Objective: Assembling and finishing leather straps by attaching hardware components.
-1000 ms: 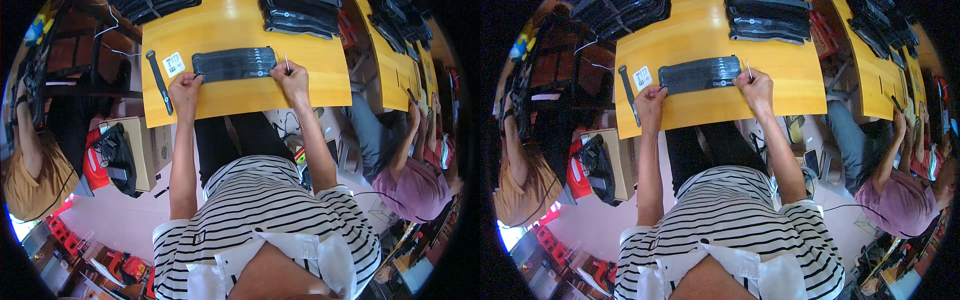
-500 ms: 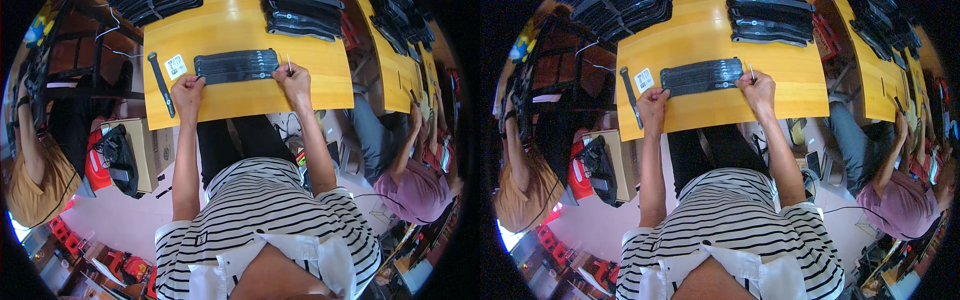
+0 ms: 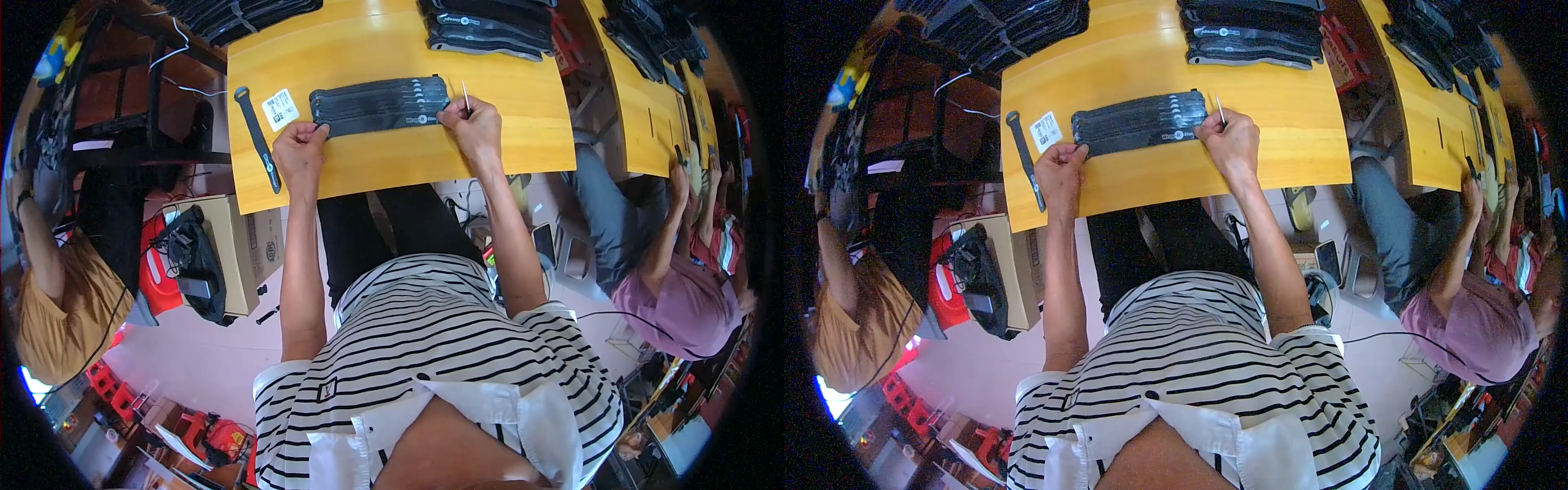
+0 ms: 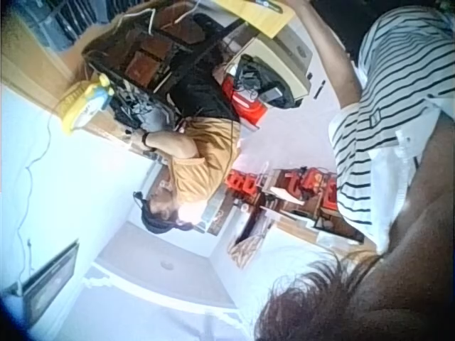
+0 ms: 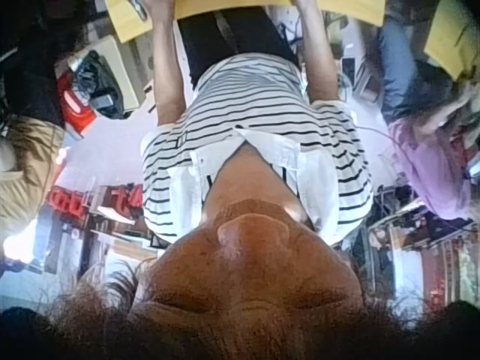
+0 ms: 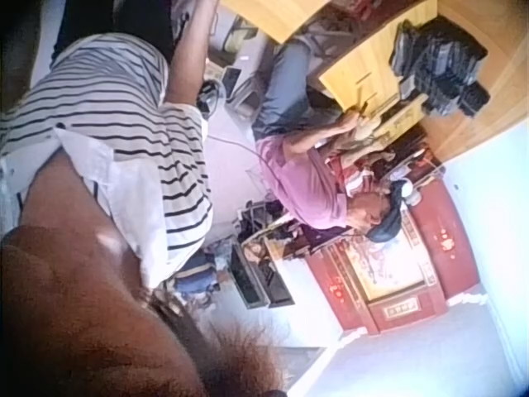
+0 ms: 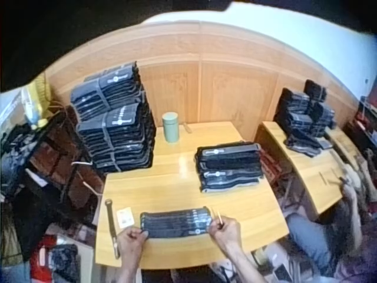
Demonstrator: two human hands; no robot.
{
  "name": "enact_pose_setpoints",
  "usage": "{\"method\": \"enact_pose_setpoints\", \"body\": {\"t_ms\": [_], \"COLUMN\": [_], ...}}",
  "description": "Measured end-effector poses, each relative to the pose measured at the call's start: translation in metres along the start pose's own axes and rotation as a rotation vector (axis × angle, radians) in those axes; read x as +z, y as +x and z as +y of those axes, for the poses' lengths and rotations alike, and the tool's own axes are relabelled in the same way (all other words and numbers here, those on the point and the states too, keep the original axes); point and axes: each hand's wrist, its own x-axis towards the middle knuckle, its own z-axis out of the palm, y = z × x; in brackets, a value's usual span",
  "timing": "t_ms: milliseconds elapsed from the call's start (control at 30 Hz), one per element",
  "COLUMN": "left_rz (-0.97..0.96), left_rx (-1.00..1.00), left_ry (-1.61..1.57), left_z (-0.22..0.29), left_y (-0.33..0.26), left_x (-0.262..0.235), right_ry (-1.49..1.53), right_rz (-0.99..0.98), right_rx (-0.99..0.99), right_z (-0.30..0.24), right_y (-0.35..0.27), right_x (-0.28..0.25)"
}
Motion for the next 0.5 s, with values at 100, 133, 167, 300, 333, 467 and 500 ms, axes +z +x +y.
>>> {"method": "enact_pose_setpoints", "body": {"t_ms": [100, 133, 167, 300, 333, 467, 500], "left_rz": [0.036, 0.06, 0.084, 0.06, 0.038, 0.036, 0.054], "left_rx": [0.014, 0.051, 0.088, -0.008, -0.022, -0.022, -0.003], "left_ry": [0.087, 0.116, 0.144, 0.062, 0.034, -0.087, -0.088], "left_z": [-0.003, -0.006, -0.008, 0.003, 0.008, -0.003, -0.005], "left_y": [0.004, 0.006, 0.008, 0.006, 0.004, 0.007, 0.008], "left_x": [0.0, 0.0, -0.001, 0.001, 0.001, -0.006, -0.007], "right_ry": [0.018, -0.002, -0.022, 0.167, 0.233, 0.265, 0.277], "right_rz": [0.001, -0.009, -0.019, -0.146, -0.188, -0.241, -0.249], "right_rx": [-0.013, -0.034, -0.056, 0.058, 0.093, 0.133, 0.111], "right_z": [0.005, 0.006, 0.006, 0.005, 0.005, -0.006, -0.008], "right_y": [0.004, 0.005, 0.007, 0.014, 0.015, 0.013, 0.011], "right_x": [0.002, 0.002, 0.002, -0.003, -0.004, -0.01, -0.011]}}
